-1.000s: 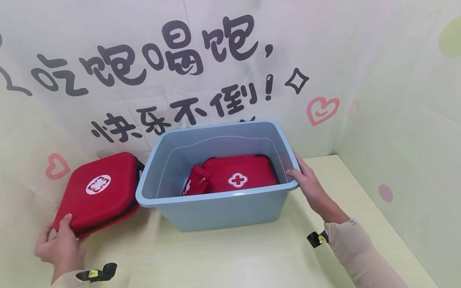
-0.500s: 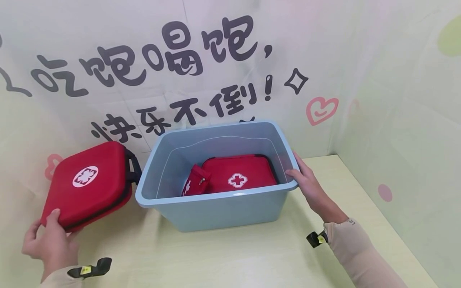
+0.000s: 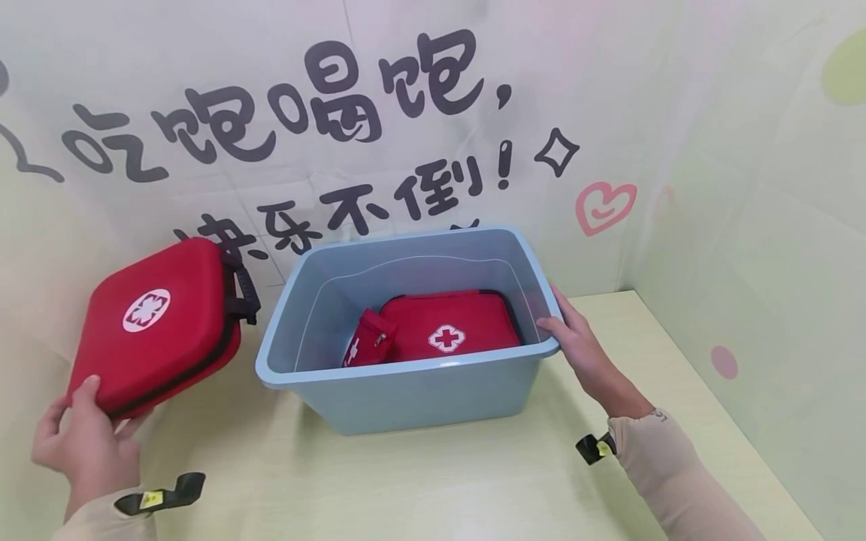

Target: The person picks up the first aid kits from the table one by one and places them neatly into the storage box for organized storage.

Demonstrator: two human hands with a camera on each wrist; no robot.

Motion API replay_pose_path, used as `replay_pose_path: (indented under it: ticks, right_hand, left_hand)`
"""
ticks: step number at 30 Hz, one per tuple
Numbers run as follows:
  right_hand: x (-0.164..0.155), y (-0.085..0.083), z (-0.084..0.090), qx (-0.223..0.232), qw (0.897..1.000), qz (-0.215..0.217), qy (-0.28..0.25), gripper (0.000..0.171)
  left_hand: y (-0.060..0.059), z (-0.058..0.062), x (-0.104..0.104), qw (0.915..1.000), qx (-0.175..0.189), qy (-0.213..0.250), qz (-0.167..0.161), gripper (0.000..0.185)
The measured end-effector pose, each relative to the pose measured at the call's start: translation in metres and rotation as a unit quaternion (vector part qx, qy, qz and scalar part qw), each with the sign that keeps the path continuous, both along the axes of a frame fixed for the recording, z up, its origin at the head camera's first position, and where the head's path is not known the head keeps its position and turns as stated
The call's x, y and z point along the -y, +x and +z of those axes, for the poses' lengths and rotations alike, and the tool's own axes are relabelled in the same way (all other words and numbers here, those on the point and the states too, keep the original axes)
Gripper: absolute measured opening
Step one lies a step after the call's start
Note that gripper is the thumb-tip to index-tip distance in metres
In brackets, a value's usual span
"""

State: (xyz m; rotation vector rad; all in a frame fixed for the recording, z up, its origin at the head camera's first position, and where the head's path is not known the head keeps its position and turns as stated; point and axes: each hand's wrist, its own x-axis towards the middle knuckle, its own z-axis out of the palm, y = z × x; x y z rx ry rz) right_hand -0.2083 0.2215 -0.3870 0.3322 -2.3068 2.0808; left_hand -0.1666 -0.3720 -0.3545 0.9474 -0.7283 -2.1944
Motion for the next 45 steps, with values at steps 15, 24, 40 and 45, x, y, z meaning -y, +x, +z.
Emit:
replay_pose_path:
  ticks: [15, 24, 40, 45]
  right_hand:
    - [0.001, 0.002, 0.003, 0.0, 1.0, -0.003, 0.0, 0.066]
    - [0.001, 0.001, 0.001, 0.002, 1.0, -0.002, -0.001, 0.066]
    - [0.001, 0.002, 0.001, 0.002, 1.0, -0.006, -0.004, 0.066]
    - [0.002, 0.003, 0.001, 0.002, 1.0, -0.005, -0.005, 0.066]
  left_hand:
    - [-0.003, 0.026, -0.018, 0.9992, -0.04, 0.002, -0.01, 0.051]
    - [-0.005, 0.043, -0.04, 0.9968, -0.053, 0.0, -0.059, 0.047]
    - [-0.015, 0.057, -0.079, 0.9912, -0.062, -0.035, -0.112, 0.047]
    - [-0.019, 0.06, -0.094, 0.9898, -0.052, -0.06, -0.119, 0.051]
